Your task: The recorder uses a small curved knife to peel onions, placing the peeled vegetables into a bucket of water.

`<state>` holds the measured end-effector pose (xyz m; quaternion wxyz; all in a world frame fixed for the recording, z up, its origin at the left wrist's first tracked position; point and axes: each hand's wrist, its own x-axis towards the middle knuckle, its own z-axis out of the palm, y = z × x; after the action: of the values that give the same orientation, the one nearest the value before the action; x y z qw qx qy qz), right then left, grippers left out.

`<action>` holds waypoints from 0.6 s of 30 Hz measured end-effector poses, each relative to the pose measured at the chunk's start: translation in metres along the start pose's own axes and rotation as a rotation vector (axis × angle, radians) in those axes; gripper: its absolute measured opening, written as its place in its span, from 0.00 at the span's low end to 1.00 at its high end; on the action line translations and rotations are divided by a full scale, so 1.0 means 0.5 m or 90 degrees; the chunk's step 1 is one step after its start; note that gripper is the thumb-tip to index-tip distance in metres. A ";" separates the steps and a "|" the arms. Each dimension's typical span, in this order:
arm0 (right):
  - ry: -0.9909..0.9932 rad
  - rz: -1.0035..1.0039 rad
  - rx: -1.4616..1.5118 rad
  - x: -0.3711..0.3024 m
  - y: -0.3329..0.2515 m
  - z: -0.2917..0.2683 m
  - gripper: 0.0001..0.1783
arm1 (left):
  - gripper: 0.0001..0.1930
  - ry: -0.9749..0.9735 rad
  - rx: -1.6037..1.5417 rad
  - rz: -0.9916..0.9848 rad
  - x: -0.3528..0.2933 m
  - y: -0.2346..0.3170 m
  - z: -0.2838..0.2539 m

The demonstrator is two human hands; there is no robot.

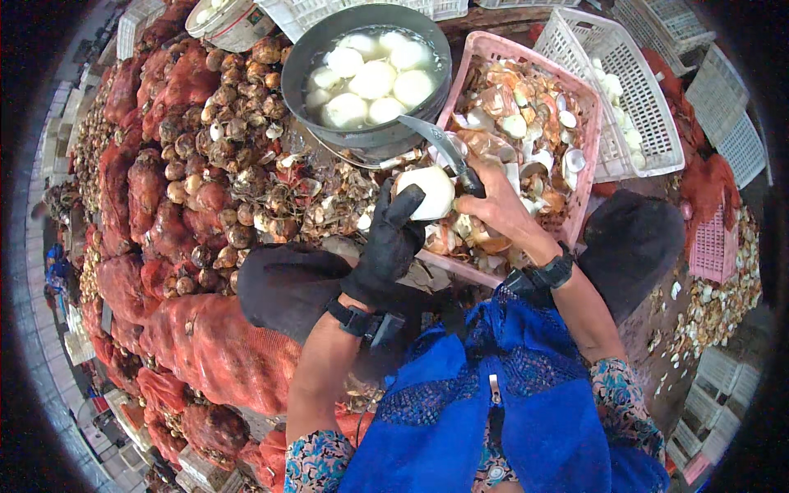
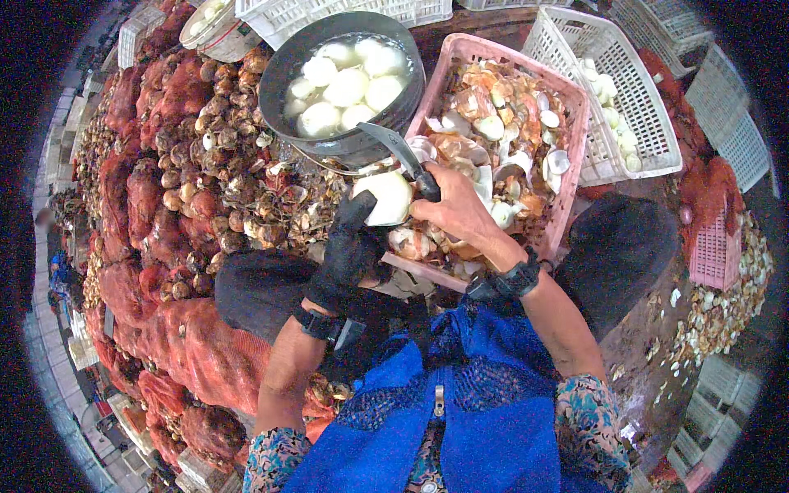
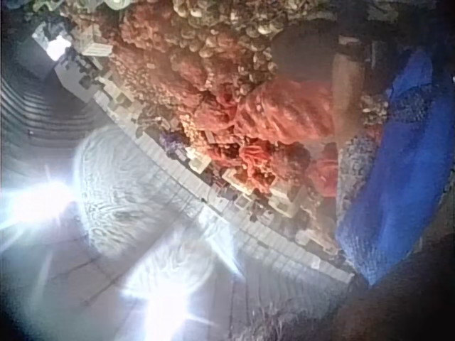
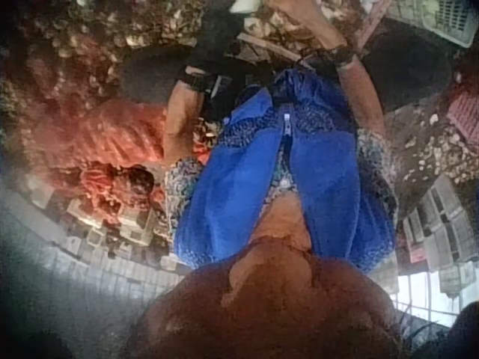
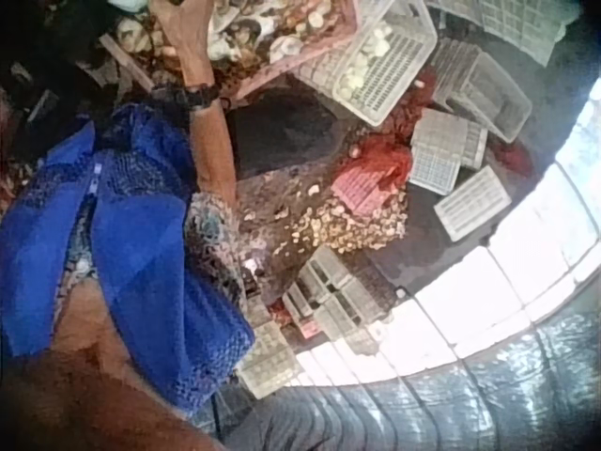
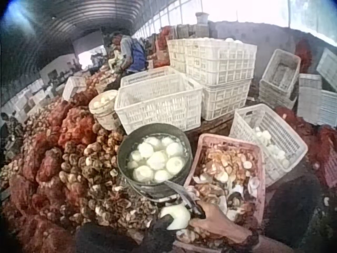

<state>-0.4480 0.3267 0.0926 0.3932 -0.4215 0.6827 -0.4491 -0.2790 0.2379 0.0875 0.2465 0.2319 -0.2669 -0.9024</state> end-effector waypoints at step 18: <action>0.072 0.010 0.149 -0.021 -0.021 0.015 0.12 | 0.21 -0.004 -0.091 0.007 0.002 0.002 0.001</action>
<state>-0.4353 0.3320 0.1021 0.4043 -0.3413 0.6499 -0.5456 -0.2795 0.2369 0.0879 0.2665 0.2090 -0.2036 -0.9186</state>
